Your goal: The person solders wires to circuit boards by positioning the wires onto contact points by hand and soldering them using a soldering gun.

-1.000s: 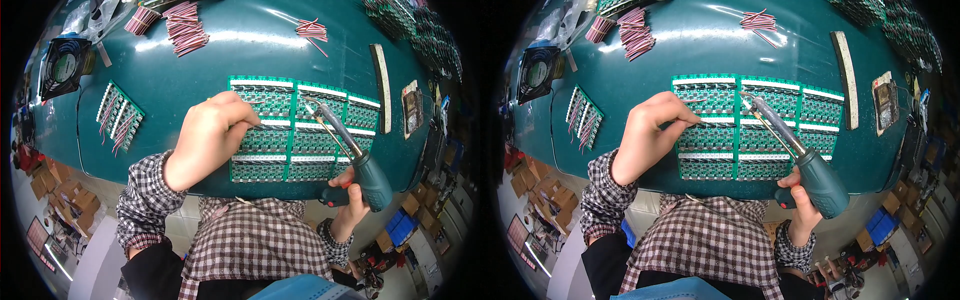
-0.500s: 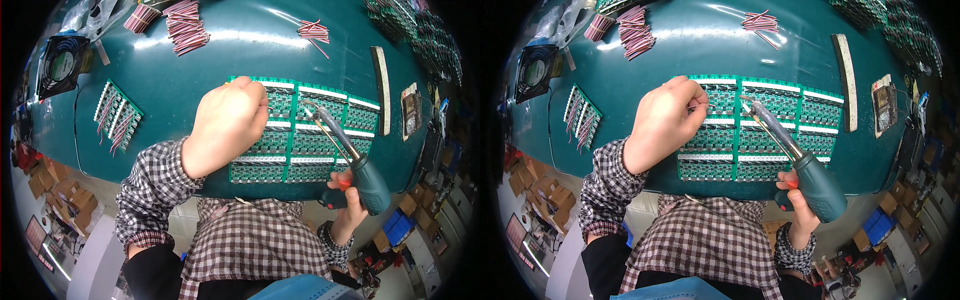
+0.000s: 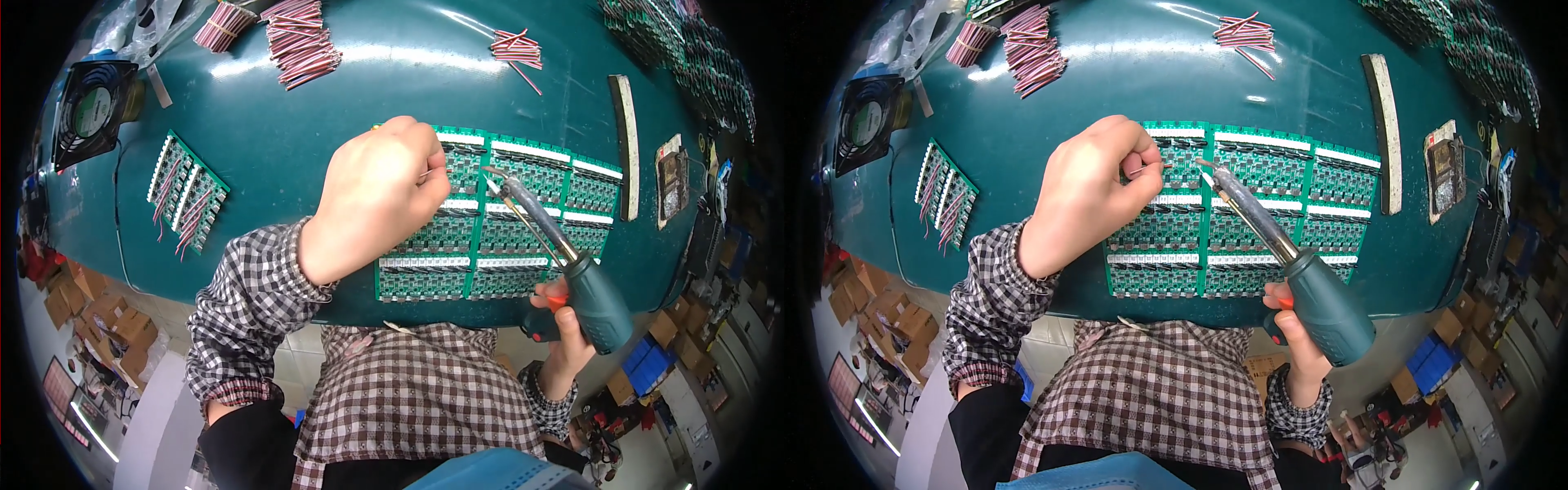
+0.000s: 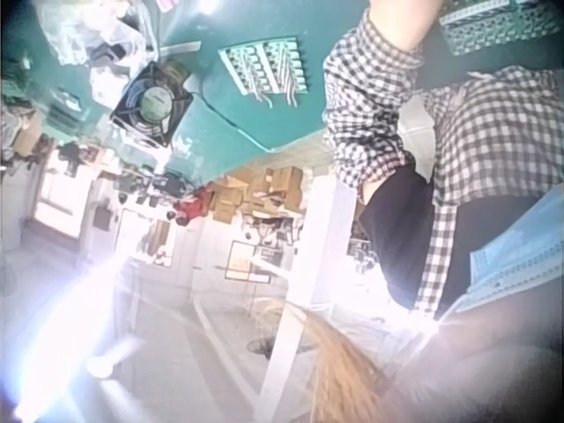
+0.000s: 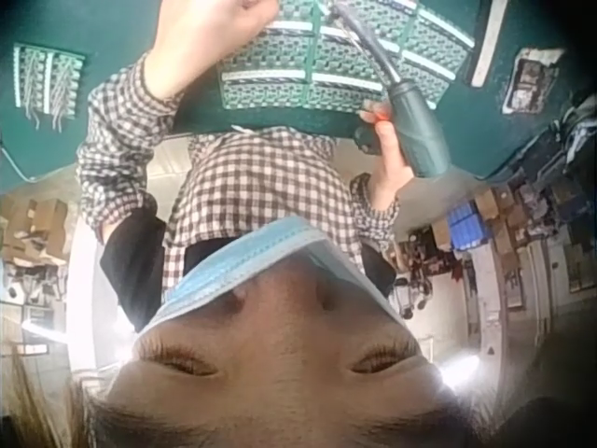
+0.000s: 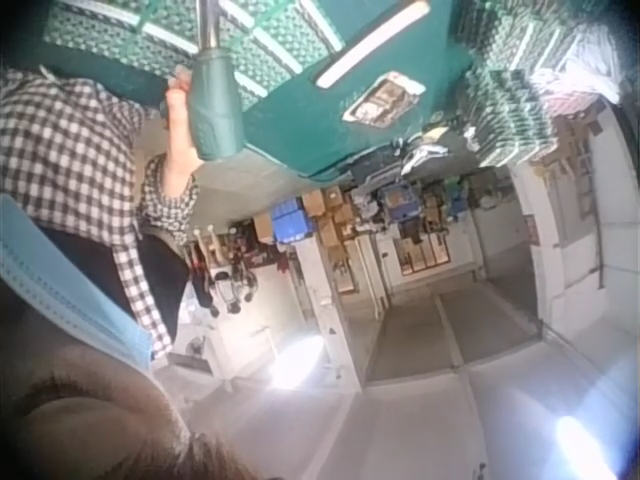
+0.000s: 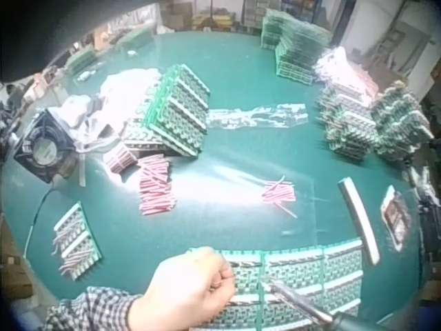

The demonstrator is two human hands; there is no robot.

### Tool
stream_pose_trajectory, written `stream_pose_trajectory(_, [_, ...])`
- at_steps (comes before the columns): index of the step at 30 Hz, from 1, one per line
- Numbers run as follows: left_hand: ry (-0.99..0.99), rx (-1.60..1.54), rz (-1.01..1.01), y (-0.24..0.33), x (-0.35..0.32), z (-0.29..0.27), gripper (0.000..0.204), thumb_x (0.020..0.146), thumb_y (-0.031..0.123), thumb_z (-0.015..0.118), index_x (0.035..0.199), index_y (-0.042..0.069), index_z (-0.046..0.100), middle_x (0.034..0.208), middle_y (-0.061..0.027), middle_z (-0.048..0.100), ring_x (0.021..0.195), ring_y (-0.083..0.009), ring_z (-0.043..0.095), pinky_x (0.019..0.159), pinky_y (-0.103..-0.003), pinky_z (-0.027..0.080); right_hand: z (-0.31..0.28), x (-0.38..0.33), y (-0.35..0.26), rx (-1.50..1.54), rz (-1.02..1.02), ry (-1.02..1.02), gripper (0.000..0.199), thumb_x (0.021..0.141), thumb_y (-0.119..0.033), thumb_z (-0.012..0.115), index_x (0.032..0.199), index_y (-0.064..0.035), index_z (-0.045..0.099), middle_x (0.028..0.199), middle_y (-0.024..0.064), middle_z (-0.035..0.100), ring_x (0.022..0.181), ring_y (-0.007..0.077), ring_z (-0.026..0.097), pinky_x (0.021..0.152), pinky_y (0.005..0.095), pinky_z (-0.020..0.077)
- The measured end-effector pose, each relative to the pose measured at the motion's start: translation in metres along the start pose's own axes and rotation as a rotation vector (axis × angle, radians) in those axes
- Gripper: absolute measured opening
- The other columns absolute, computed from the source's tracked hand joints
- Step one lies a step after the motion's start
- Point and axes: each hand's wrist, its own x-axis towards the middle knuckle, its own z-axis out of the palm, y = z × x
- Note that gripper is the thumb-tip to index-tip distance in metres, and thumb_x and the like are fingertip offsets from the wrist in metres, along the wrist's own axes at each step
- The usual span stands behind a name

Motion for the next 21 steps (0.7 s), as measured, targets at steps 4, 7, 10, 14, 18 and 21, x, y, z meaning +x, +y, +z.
stream_pose_trajectory(4, [0.007,-0.012,-0.008,-0.0001,0.0002,0.0013,0.009,0.066,0.001,0.061,0.068,0.004,0.053,0.065,-0.0068,0.052,0.056,-0.0212,0.053,0.051,-0.032,0.043,0.0031,-0.0012,-0.0004,-0.027,0.000,-0.025,0.033,0.078,-0.011,0.068,0.104,0.0070,0.057,0.093,0.0172,0.062,0.083,0.0259,0.063,0.073,0.0366,0.0550])
stream_pose_trajectory(7, [0.009,-0.044,-0.007,-0.0010,0.0007,0.0010,0.008,0.066,0.002,0.061,0.068,0.004,0.054,0.064,-0.0070,0.051,0.056,-0.0212,0.053,0.051,-0.032,0.043,0.0054,-0.0013,-0.0013,-0.050,0.027,-0.023,0.033,0.077,-0.010,0.069,0.104,0.0063,0.058,0.092,0.0159,0.063,0.082,0.0234,0.063,0.074,0.0354,0.0539])
stream_pose_trajectory(10, [-0.003,-0.065,-0.024,-0.0005,0.0012,-0.0007,0.008,0.067,0.002,0.061,0.068,0.004,0.054,0.064,-0.0072,0.051,0.056,-0.0214,0.053,0.050,-0.032,0.043,0.0054,-0.0007,0.0007,-0.072,0.010,-0.045,0.036,0.076,-0.010,0.071,0.105,0.0054,0.058,0.091,0.0148,0.064,0.081,0.0214,0.063,0.074,0.0342,0.0530])
stream_pose_trajectory(14, [-0.015,-0.051,-0.040,0.0001,0.0016,-0.0006,0.007,0.067,0.002,0.061,0.068,0.003,0.054,0.064,-0.0075,0.051,0.055,-0.0219,0.053,0.050,-0.032,0.042,0.0089,-0.0010,0.0009,-0.061,0.010,-0.014,0.036,0.075,-0.010,0.072,0.105,0.0046,0.058,0.090,0.0144,0.064,0.080,0.0202,0.063,0.074,0.0337,0.0526])
stream_pose_trajectory(18, [0.002,-0.056,-0.029,-0.0003,0.0009,0.0000,0.008,0.067,0.002,0.061,0.068,0.003,0.054,0.064,-0.0076,0.050,0.055,-0.0220,0.052,0.050,-0.032,0.042,0.0077,-0.0015,0.0046,-0.084,0.028,-0.021,0.043,0.073,-0.008,0.074,0.108,0.0044,0.054,0.090,0.0139,0.064,0.080,0.0192,0.063,0.074,0.0325,0.0522])
stream_pose_trajectory(21, [-0.003,-0.044,-0.028,0.0000,0.0013,-0.0002,0.009,0.066,0.001,0.061,0.067,0.003,0.053,0.063,-0.0075,0.050,0.054,-0.0219,0.052,0.049,-0.032,0.042,0.0061,-0.0011,0.0074,-0.134,0.012,-0.027,0.049,0.071,-0.008,0.076,0.111,0.0046,0.051,0.089,0.0131,0.064,0.079,0.0186,0.063,0.073,0.0312,0.0520])
